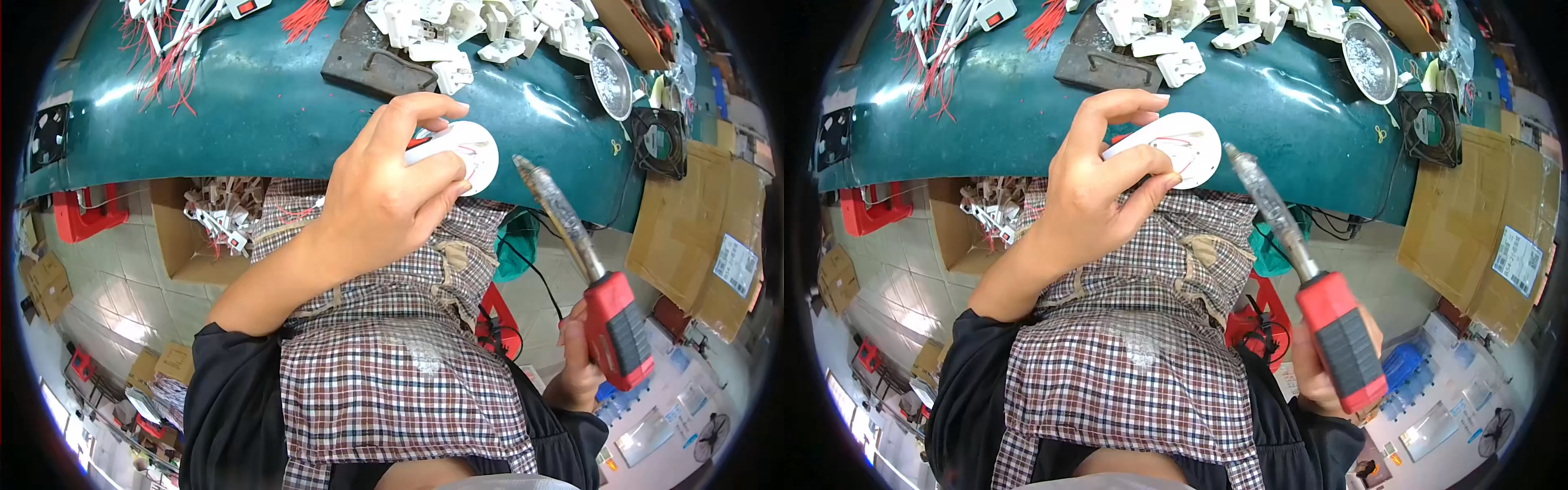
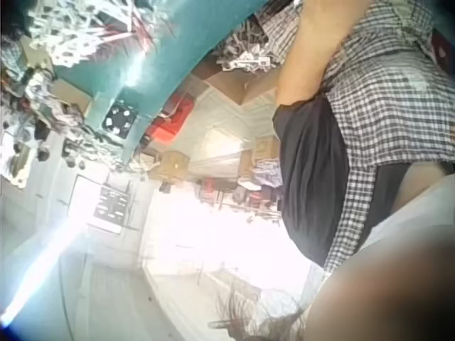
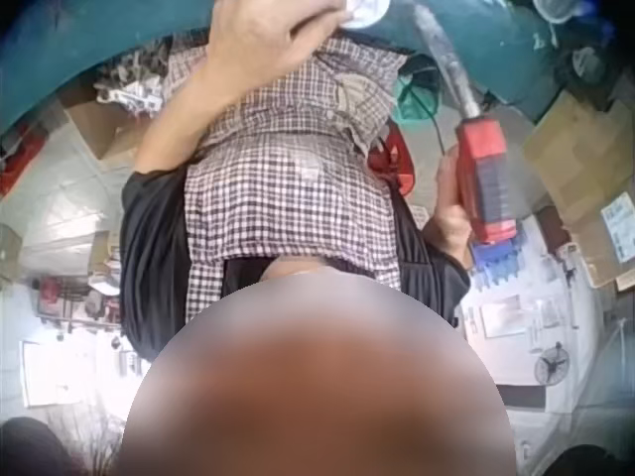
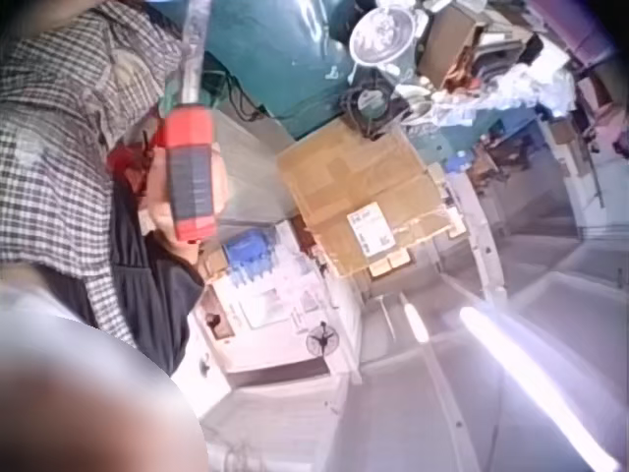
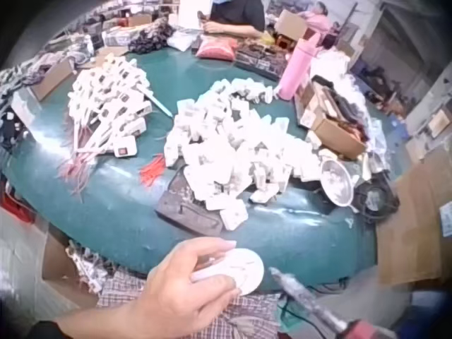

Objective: Soldering wires to light bulb components on an assembly line.

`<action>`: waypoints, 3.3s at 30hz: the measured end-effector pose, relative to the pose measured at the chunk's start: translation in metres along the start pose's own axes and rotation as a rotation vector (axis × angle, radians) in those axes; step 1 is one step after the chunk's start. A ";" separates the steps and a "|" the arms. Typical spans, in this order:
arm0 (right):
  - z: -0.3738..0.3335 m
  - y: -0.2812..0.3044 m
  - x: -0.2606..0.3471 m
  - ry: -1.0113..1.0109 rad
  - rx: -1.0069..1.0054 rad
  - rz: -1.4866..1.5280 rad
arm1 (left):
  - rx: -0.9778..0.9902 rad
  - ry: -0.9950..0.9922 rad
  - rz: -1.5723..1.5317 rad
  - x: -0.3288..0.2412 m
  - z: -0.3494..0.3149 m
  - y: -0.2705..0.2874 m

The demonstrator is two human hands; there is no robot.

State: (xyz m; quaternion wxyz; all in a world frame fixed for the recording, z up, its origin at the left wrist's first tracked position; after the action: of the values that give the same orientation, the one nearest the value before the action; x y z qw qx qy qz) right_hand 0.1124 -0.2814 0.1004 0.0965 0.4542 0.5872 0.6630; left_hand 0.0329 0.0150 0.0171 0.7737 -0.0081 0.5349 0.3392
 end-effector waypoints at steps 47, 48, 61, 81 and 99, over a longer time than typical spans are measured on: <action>0.143 -0.087 0.024 0.039 -0.569 0.460 | 0.056 0.152 -0.165 0.005 0.014 0.034; 0.137 -0.090 0.029 0.087 -0.476 0.453 | 0.063 0.208 -0.165 0.002 0.014 0.046; 0.136 -0.102 0.056 0.164 -0.361 0.239 | 0.262 0.804 0.604 0.027 -0.117 0.214; 0.131 -0.105 0.084 0.304 -0.541 0.005 | -0.448 0.400 0.800 0.114 0.044 0.201; 0.132 -0.114 0.050 0.139 -0.433 0.129 | -0.624 0.193 -0.193 0.090 0.062 0.211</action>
State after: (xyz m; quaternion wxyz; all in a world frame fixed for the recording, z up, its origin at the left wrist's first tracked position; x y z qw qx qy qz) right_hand 0.1320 -0.1242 0.0120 0.1084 0.4128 0.4063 0.8079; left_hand -0.0114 0.2474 0.0427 0.7082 -0.3272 0.4730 0.4094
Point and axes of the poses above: each hand's wrist, its own z-axis towards the middle knuckle, its own y-axis out of the back of the hand, x = y × z, the point moved 4 cm from there along z, towards the middle knuckle, and after that the axes turned 9 degrees about -z, right-handed, at the moved point
